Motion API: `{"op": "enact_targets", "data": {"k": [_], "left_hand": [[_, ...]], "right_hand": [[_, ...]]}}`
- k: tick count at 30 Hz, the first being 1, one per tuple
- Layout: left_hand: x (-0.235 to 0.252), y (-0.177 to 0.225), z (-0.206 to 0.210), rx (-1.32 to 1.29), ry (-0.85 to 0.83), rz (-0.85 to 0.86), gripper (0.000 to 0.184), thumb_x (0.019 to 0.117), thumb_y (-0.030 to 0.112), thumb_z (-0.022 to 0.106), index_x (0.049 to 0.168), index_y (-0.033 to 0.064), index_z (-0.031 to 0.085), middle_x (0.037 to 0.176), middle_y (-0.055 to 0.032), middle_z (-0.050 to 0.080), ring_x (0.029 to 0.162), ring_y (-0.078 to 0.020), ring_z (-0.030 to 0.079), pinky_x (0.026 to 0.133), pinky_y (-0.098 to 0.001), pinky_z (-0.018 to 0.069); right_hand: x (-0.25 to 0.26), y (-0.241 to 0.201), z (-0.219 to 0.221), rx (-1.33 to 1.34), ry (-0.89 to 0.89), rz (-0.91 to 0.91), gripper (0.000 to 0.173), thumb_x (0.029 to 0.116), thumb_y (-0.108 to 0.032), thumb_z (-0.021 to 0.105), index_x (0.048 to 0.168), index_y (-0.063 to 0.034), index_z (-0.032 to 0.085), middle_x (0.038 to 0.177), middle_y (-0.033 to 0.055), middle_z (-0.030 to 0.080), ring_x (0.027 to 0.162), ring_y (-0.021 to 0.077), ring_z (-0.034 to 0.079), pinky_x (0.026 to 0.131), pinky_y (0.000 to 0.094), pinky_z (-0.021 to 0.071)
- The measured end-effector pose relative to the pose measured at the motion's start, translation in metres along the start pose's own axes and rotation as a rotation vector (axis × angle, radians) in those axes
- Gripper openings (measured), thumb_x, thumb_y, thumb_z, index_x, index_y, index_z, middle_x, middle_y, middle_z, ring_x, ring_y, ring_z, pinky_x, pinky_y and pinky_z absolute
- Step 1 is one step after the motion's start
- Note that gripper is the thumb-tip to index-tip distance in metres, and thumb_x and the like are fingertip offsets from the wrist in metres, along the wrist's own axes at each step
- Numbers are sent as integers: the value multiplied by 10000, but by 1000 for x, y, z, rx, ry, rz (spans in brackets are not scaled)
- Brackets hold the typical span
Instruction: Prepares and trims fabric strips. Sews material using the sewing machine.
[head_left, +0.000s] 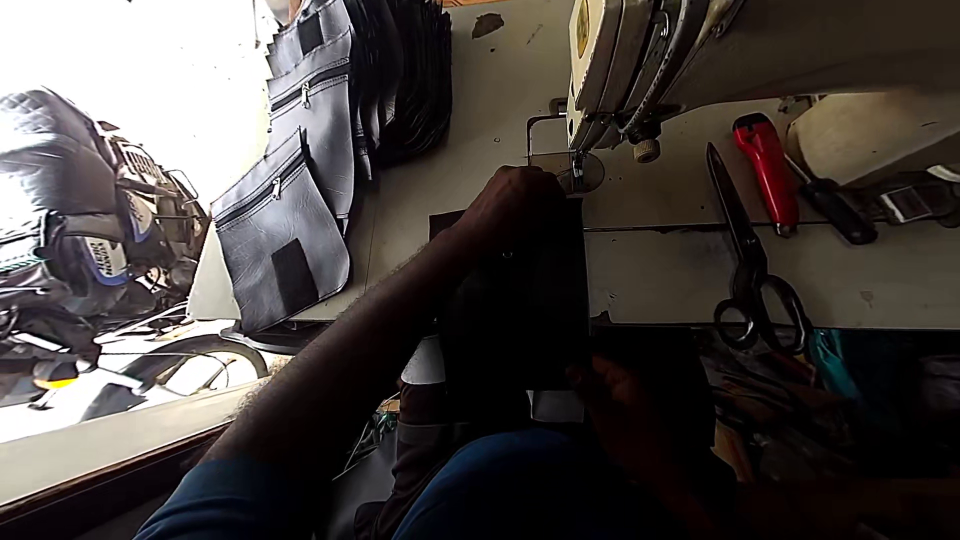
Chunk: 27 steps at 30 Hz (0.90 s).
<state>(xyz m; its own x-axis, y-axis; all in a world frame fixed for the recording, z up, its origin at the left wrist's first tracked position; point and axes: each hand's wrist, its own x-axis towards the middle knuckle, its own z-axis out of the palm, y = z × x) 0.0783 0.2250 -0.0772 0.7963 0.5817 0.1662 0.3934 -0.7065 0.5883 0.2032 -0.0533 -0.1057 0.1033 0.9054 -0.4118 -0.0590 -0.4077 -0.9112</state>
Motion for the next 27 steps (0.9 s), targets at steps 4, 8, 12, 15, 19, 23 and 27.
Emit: {"op": "enact_targets", "data": {"k": [4,8,12,15,19,23,27], "left_hand": [[4,-2,-2,-16,4,8,148,969,227,704,974,102,782,929,-16,741,889,-104,701,851,-333,578],[15,-2,-8,-23,-24,-112,128,952,250,732,957,132,782,917,10,754,857,-88,704,825,-361,580],[28,0,-15,-43,-67,-248,128,920,298,772,923,170,784,845,38,753,776,-81,700,757,-384,586],[38,-1,-19,-49,-100,-320,140,900,300,788,910,160,781,841,14,751,770,-121,703,746,-429,583],[46,-2,-21,-36,-112,-345,143,892,299,792,905,157,785,853,-2,754,804,-145,709,770,-455,579],[50,-5,-23,-30,-124,-345,154,887,307,795,896,154,785,836,-3,751,782,-143,706,752,-452,576],[54,-6,-24,-12,-129,-348,161,869,316,813,879,157,786,819,0,747,767,-137,701,734,-444,571]], "right_hand": [[2,-8,-1,19,5,25,213,991,-258,690,967,-49,722,739,68,696,610,148,630,560,270,524],[10,-13,-2,40,47,42,225,940,-256,759,896,-40,712,685,87,679,567,161,616,530,279,514],[16,-18,-2,43,61,44,201,940,-237,762,932,-39,731,723,104,706,612,198,663,575,316,564],[20,-21,-1,51,72,35,166,953,-209,745,990,-47,741,801,111,741,703,218,716,658,346,614],[24,-25,-1,72,84,21,136,960,-173,732,985,-40,731,806,122,737,707,226,715,667,354,615],[26,-30,-2,70,90,42,129,965,-165,726,1007,-45,744,812,122,739,711,226,713,666,354,612],[27,-34,-1,70,96,47,127,969,-167,725,991,-43,737,810,123,733,703,226,705,654,350,605]]}}
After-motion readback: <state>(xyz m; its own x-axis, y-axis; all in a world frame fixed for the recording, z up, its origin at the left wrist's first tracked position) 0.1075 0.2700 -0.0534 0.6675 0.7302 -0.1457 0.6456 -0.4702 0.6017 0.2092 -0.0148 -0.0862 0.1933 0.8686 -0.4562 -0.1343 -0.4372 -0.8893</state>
